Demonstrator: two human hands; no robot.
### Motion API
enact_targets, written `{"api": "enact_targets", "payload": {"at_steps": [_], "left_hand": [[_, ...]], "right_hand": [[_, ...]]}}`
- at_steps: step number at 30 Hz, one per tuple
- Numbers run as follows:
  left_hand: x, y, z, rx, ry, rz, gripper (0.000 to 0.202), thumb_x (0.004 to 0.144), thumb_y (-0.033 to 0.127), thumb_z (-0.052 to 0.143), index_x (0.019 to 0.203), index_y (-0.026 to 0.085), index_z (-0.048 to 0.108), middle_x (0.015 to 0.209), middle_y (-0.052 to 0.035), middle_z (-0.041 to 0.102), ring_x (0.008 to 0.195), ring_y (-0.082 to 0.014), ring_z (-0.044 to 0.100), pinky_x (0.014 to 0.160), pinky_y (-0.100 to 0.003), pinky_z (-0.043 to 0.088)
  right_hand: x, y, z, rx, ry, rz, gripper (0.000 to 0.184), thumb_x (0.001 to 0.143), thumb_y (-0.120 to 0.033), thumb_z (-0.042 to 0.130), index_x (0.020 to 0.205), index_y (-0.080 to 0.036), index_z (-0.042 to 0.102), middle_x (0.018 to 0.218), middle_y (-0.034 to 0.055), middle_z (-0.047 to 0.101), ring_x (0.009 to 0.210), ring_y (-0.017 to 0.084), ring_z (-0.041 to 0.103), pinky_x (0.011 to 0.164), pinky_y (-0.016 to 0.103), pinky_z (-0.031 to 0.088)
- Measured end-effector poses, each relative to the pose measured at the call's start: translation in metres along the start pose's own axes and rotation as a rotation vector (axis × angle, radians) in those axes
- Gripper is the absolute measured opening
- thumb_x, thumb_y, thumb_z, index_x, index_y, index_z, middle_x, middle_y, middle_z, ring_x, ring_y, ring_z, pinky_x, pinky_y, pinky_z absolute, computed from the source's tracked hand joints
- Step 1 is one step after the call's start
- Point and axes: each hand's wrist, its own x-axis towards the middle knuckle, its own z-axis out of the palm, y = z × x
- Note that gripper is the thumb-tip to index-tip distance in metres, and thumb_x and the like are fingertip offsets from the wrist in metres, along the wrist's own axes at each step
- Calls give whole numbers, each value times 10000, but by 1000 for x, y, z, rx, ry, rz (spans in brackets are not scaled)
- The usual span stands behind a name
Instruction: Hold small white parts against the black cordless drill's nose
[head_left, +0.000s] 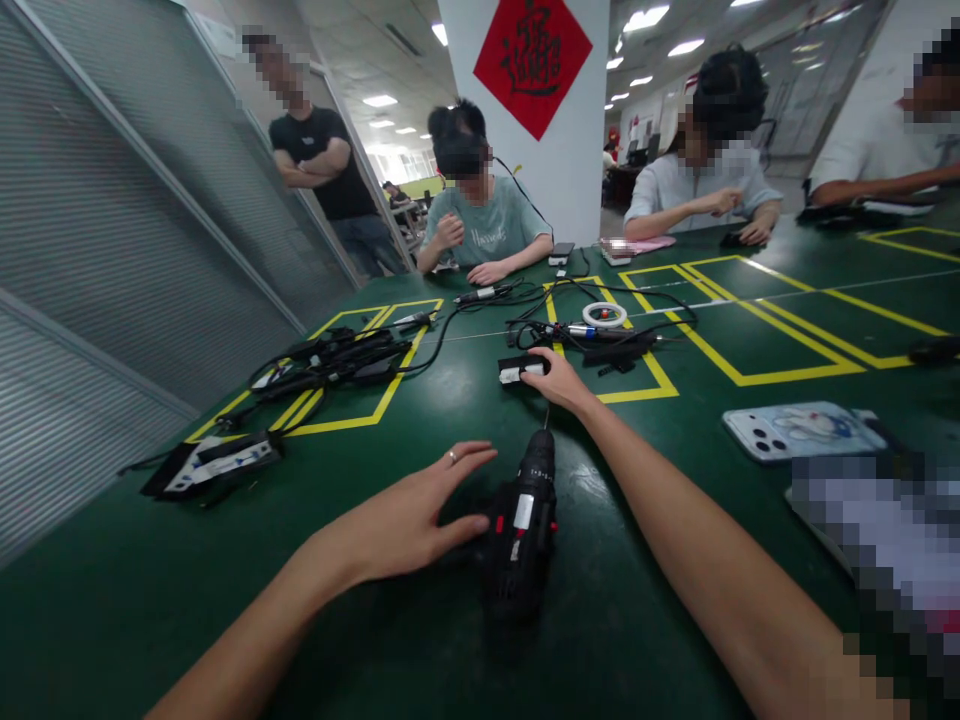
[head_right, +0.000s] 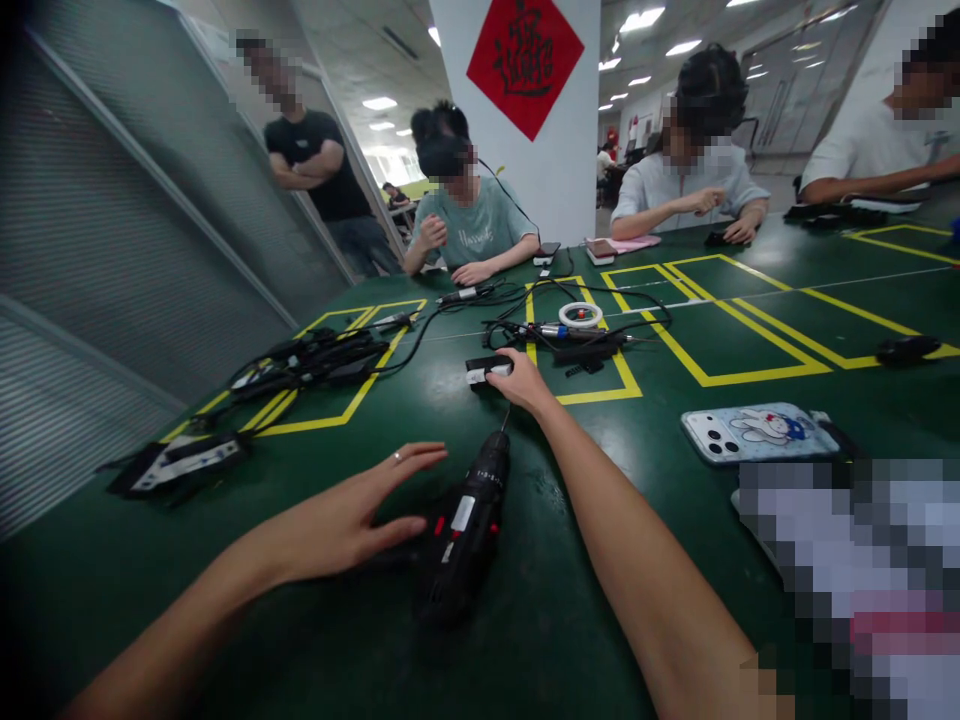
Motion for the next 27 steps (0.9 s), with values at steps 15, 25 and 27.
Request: {"api": "enact_targets", "payload": {"at_steps": [15,25,27], "left_hand": [[-8,23,57,360,131,-134,829,672,172,511,1460,189,255,1382,-137,460,1194,-298,488,975,-448,440],[-7,20,55,363,113,-31,870,666,156,504,1468,169,168,1337,-125,494,1101,-276,563,914,-404,485],[-7,22,56,403,121,-44,920,673,161,507,1491,191,88,1324,-123,505,1029,-286,597,856,-421,511]], "right_hand": [[5,6,-7,292,48,136,493,767,-345,589,1211,-132,597,1120,94,641,1011,209,593,941,350,440],[10,13,-13,759,180,332,267,730,-242,605,987,-177,637,834,5,664,807,133,633,854,296,488],[9,13,-15,819,198,372,217,753,-218,580,962,-185,627,801,2,665,772,122,639,844,287,496]]}}
